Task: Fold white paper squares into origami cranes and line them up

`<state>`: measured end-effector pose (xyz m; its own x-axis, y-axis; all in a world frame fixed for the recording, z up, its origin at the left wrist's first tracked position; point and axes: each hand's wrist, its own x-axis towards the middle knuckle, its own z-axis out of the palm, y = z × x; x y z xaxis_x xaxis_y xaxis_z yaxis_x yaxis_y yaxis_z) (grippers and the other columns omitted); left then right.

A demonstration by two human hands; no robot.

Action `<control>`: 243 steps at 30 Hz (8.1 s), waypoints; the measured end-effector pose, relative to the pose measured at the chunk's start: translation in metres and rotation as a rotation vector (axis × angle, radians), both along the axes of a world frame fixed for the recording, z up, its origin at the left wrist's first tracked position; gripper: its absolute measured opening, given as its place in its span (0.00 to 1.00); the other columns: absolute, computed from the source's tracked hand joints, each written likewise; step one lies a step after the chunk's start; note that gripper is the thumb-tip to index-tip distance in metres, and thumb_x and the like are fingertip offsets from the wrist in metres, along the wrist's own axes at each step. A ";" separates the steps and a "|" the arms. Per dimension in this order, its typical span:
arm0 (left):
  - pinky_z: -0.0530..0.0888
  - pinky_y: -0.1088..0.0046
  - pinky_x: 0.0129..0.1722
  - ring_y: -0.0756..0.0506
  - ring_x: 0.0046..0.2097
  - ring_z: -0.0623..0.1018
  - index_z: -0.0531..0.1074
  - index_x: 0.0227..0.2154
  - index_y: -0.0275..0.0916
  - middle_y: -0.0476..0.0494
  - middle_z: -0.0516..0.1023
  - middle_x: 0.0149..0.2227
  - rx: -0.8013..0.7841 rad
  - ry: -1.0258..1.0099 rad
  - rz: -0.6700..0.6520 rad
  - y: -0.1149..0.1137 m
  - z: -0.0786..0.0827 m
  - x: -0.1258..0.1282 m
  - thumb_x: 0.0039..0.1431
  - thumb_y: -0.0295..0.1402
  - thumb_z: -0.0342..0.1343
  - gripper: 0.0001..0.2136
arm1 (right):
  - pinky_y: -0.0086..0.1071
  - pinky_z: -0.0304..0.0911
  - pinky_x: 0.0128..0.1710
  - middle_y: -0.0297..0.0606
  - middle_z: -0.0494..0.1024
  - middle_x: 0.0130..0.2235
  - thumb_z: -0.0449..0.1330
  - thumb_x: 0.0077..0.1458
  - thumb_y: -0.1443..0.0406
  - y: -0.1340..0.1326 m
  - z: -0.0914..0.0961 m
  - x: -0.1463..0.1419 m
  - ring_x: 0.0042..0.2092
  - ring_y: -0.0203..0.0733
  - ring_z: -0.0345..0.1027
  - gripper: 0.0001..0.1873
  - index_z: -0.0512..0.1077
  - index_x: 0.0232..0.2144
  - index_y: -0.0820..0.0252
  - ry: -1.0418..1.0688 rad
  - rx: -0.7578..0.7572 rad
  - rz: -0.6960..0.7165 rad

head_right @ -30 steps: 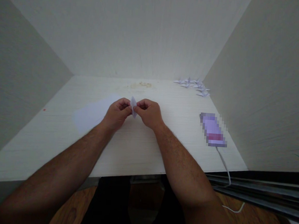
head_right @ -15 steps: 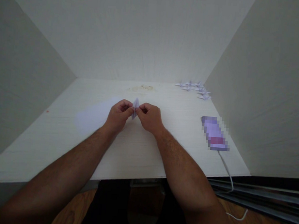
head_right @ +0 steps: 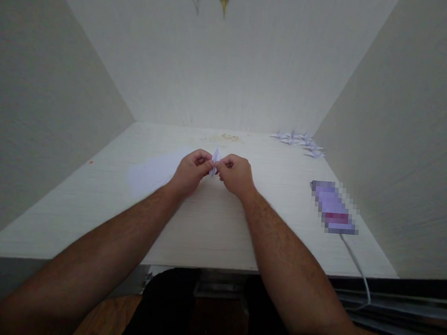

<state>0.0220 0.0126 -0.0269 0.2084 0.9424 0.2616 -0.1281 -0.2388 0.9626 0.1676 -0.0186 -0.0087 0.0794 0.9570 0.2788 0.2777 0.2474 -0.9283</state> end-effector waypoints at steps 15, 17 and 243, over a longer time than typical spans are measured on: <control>0.69 0.77 0.28 0.53 0.27 0.73 0.71 0.39 0.37 0.51 0.74 0.27 0.089 0.052 0.101 -0.003 0.009 0.006 0.49 0.26 0.60 0.13 | 0.26 0.62 0.22 0.33 0.74 0.18 0.60 0.47 0.65 -0.002 0.001 -0.006 0.20 0.34 0.68 0.07 0.71 0.20 0.61 0.035 -0.006 -0.070; 0.69 0.77 0.28 0.53 0.28 0.73 0.72 0.41 0.36 0.50 0.75 0.27 0.104 0.085 0.122 -0.002 0.009 0.006 0.49 0.26 0.60 0.14 | 0.27 0.63 0.21 0.34 0.75 0.19 0.61 0.47 0.64 -0.002 0.001 -0.007 0.21 0.34 0.68 0.07 0.71 0.21 0.61 0.118 -0.034 -0.028; 0.61 0.77 0.19 0.54 0.19 0.66 0.76 0.25 0.35 0.50 0.70 0.17 -0.075 -0.051 -0.055 -0.009 0.021 -0.002 0.44 0.26 0.55 0.05 | 0.30 0.68 0.25 0.31 0.76 0.24 0.68 0.43 0.61 -0.004 0.004 0.014 0.24 0.33 0.66 0.09 0.77 0.28 0.58 0.156 0.016 0.223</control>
